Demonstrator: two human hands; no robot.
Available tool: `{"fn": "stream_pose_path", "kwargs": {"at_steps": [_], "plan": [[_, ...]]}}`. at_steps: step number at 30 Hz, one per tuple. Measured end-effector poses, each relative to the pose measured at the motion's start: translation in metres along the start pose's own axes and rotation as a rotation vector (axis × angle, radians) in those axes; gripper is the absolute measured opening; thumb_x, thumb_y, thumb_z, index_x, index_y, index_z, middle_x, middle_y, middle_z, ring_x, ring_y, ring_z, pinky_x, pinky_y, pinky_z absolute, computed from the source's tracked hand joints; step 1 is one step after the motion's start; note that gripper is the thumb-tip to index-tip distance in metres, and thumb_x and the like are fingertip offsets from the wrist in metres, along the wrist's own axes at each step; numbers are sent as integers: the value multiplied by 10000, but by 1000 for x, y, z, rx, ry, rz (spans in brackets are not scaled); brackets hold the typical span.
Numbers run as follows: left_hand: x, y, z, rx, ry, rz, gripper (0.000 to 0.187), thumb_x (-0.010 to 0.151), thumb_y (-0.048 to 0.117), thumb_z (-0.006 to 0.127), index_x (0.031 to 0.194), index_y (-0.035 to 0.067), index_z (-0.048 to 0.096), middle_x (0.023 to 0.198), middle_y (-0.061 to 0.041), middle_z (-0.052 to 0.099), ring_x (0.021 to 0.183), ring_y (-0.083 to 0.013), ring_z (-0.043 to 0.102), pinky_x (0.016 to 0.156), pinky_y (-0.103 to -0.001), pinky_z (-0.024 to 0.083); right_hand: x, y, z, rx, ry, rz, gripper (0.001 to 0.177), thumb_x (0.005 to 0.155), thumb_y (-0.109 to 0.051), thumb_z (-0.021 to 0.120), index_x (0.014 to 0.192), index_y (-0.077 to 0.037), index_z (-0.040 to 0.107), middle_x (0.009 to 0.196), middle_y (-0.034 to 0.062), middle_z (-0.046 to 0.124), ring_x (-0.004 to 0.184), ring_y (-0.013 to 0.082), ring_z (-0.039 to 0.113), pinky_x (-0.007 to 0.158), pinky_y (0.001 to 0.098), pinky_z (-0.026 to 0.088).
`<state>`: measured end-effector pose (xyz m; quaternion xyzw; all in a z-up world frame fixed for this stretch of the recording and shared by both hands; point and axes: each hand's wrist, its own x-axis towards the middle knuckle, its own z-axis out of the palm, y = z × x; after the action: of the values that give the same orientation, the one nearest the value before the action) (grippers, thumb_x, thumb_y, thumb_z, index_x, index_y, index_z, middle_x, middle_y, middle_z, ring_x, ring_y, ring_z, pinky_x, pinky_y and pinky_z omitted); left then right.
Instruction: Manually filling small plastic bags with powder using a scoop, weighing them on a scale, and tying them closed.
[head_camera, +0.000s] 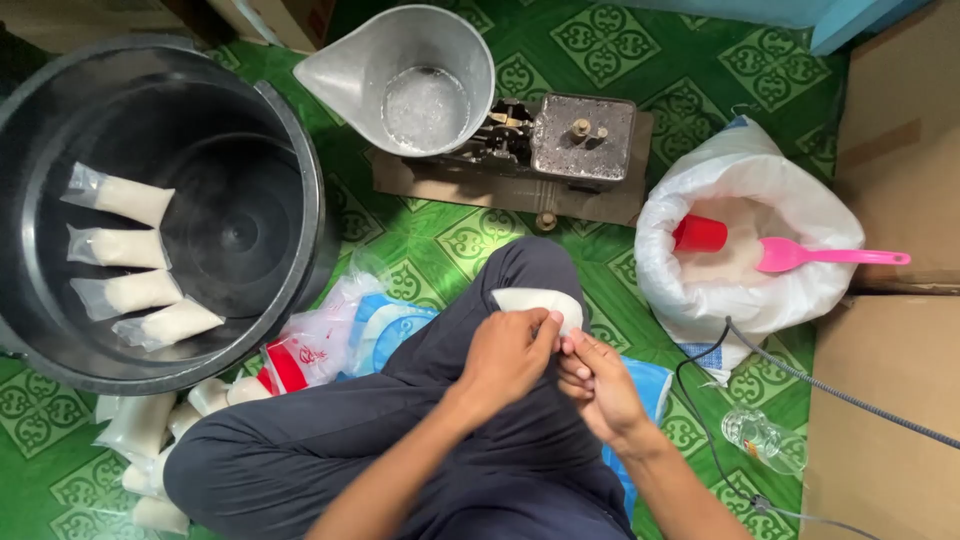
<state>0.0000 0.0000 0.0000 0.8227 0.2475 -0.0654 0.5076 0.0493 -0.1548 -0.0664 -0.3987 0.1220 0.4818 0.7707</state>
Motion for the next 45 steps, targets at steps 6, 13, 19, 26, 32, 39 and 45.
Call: {"fn": "stream_pose_path", "kwargs": {"at_steps": [6,13,19,26,32,39,45], "plan": [[25,40,-41,372,-124,221,322,870,271,511,727,44,689,669,-146,679,610,-381,626,607,-451,497,-9,-5,24,638,-200,223,130,1025,-185,470,1038,-77,540,779,-17,490,609,30,389,498,162,345],[31,89,-46,569,-111,455,352,812,235,531,588,-14,639,624,-226,638,477,-425,566,485,-481,474,-9,10,28,1076,-436,323,71,903,-25,541,883,-85,574,788,-12,550,601,34,415,559,182,382],[7,131,-50,867,-130,654,204,707,246,642,619,73,702,632,-160,656,462,-363,586,452,-452,469,15,19,39,744,-502,152,204,904,-169,563,703,-136,540,605,-62,441,579,58,362,607,209,356],[-52,149,-78,991,-41,964,170,789,93,600,622,81,628,567,-115,610,403,-237,492,439,-383,403,53,28,66,331,-612,-402,249,940,-95,447,695,-135,471,605,-45,398,530,67,325,508,226,293],[-94,149,-128,1247,209,1116,168,835,124,576,679,96,520,618,-129,572,528,-202,453,517,-344,394,92,41,100,-13,-691,-854,307,970,-32,347,688,-136,411,606,-31,361,488,75,293,422,239,240],[-126,123,-174,990,166,1206,88,920,122,559,849,70,561,778,-99,606,653,-243,555,635,-315,432,-2,-65,203,-558,-1069,-1330,205,913,-216,542,776,-95,634,863,29,620,793,229,544,770,391,460],[-140,83,-194,835,136,1152,194,870,247,628,838,83,530,744,-62,578,634,-223,543,605,-328,428,2,-85,211,-1049,-864,-1934,136,829,-244,620,726,-214,704,859,-58,721,771,118,559,721,324,501]]}}
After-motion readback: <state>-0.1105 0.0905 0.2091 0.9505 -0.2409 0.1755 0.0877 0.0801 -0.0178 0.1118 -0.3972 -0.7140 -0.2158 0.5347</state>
